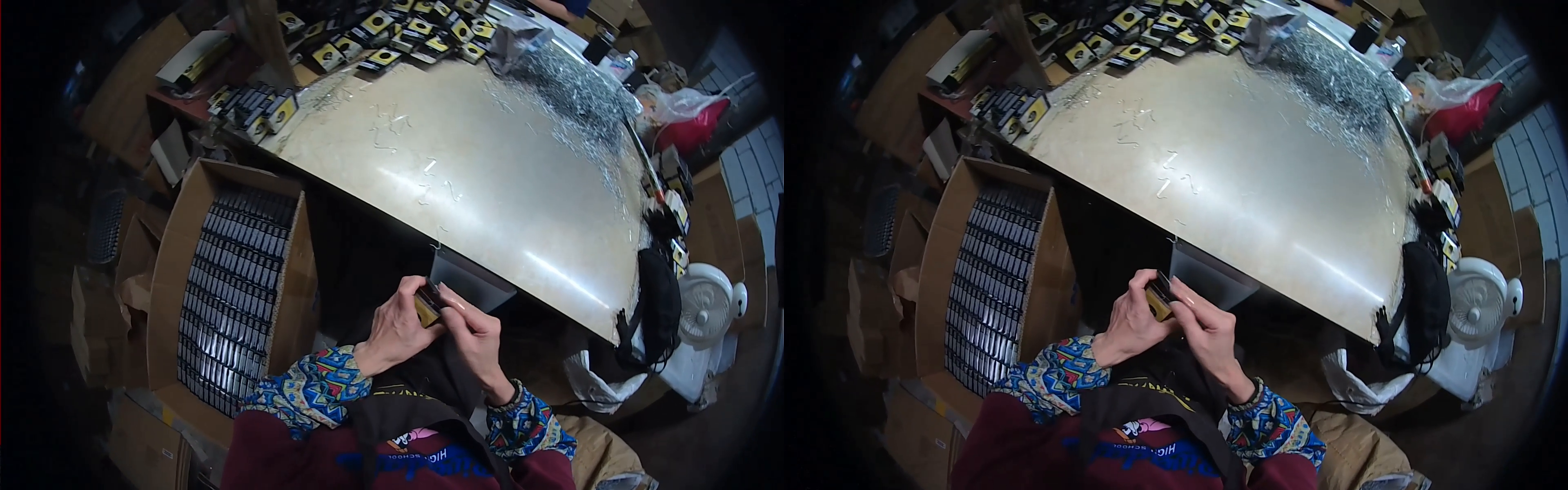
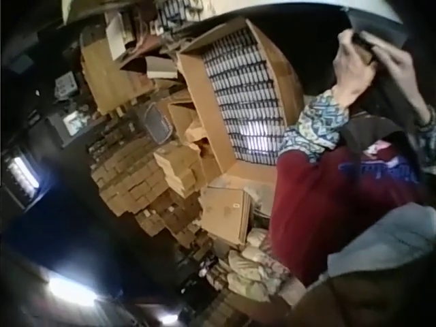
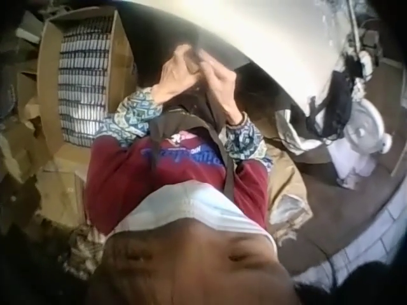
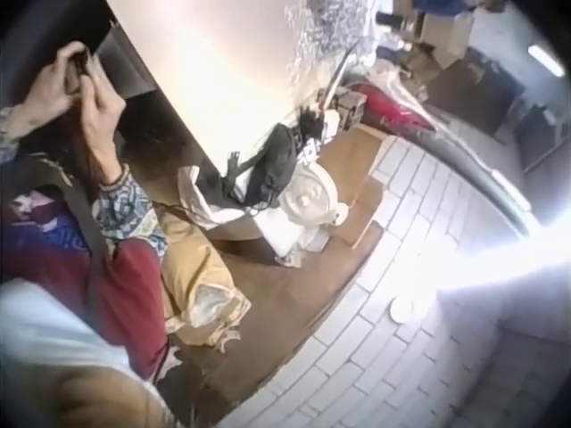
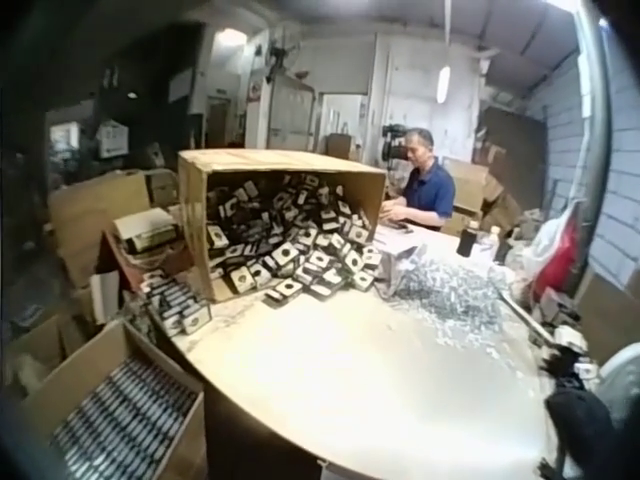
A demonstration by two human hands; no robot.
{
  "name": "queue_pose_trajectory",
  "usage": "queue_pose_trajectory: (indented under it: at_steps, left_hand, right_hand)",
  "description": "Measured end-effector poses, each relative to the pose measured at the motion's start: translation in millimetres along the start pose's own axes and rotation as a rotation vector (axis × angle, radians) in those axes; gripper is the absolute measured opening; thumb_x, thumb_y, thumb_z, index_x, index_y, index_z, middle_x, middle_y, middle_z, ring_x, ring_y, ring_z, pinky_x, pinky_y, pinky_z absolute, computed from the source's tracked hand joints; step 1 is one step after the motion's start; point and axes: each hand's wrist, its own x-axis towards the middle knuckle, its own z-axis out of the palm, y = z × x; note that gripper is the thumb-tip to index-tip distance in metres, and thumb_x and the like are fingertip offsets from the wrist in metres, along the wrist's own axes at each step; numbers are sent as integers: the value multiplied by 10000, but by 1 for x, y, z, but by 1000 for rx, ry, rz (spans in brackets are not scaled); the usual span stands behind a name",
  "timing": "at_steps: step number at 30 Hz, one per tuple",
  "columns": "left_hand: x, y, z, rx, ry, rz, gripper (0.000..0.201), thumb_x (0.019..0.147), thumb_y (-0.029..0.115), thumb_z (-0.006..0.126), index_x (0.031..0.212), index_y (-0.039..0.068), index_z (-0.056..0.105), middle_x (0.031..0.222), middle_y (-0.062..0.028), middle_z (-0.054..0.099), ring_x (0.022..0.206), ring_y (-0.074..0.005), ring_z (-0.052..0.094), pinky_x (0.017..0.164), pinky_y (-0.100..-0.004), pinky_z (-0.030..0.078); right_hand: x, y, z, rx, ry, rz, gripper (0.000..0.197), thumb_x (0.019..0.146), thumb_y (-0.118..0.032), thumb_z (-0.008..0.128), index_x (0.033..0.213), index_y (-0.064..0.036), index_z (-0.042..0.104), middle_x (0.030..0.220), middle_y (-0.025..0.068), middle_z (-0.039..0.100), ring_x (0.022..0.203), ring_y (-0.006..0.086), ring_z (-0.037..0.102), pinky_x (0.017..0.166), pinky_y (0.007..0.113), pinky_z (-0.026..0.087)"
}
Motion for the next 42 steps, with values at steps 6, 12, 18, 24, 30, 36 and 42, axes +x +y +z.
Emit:
queue_pose_trajectory:
  at_steps: [6, 12, 18, 24, 30, 36, 42]
  left_hand:
    - [16, 5, -6, 121, 44, 23, 608, 729, 95, 741, 1226, 27, 397, 1053, -203, 556, 933, -414, 605, 759, -443, 514]
    - [16, 0, -4, 117, 80, 72, 538, 752, 64, 722, 1173, 15, 392, 972, -191, 502, 871, -394, 571, 710, -428, 488]
    - [23, -4, -7, 83, 51, -5, 466, 770, 61, 702, 1122, 18, 399, 975, -203, 511, 857, -419, 579, 673, -455, 491]
    - [32, 5, -15, -3, 25, -77, 464, 773, 104, 711, 1117, 13, 414, 1004, -210, 527, 894, -423, 582, 690, -462, 503]
    - [131, -30, -125, 665, 260, 46, 574, 750, 262, 765, 1183, 23, 474, 1080, -167, 554, 1050, -363, 546, 879, -466, 433]
    - [265, -74, -162, 893, 269, 318, 552, 807, 305, 718, 1222, 19, 494, 1162, -152, 572, 1167, -333, 462, 923, -463, 408]
    - [395, -100, -141, 779, 93, -80, 496, 871, 408, 643, 1133, -5, 563, 1233, -200, 575, 1205, -370, 479, 982, -479, 429]
  right_hand:
    - [11, -14, 12, -102, 51, 52, 190, 853, -3, 691, 1039, 27, 715, 1055, 135, 719, 888, 115, 677, 756, 228, 539]
    - [14, -8, 14, 40, 53, 175, 207, 866, 0, 683, 1069, 35, 703, 986, 83, 727, 832, 66, 632, 739, 199, 517]
    - [17, -7, 25, -356, 86, -261, 174, 843, 35, 664, 1015, 49, 685, 998, 175, 711, 826, 205, 704, 739, 267, 550]
    - [27, 8, 36, -555, 174, -582, 257, 765, 94, 639, 1021, 71, 650, 1020, 227, 677, 921, 340, 690, 781, 358, 568]
    - [117, -2, 50, -477, -138, -544, 312, 891, 4, 607, 1202, 24, 598, 1265, 219, 584, 1200, 383, 549, 996, 416, 460]
    - [269, 48, 90, -881, -220, -572, 415, 990, -301, 481, 1345, -87, 501, 1428, 183, 448, 1372, 385, 346, 1112, 555, 274]
    - [359, 78, -2, -1191, -123, -464, 421, 1004, -354, 413, 1330, -107, 513, 1455, 160, 420, 1388, 377, 324, 1125, 593, 209]
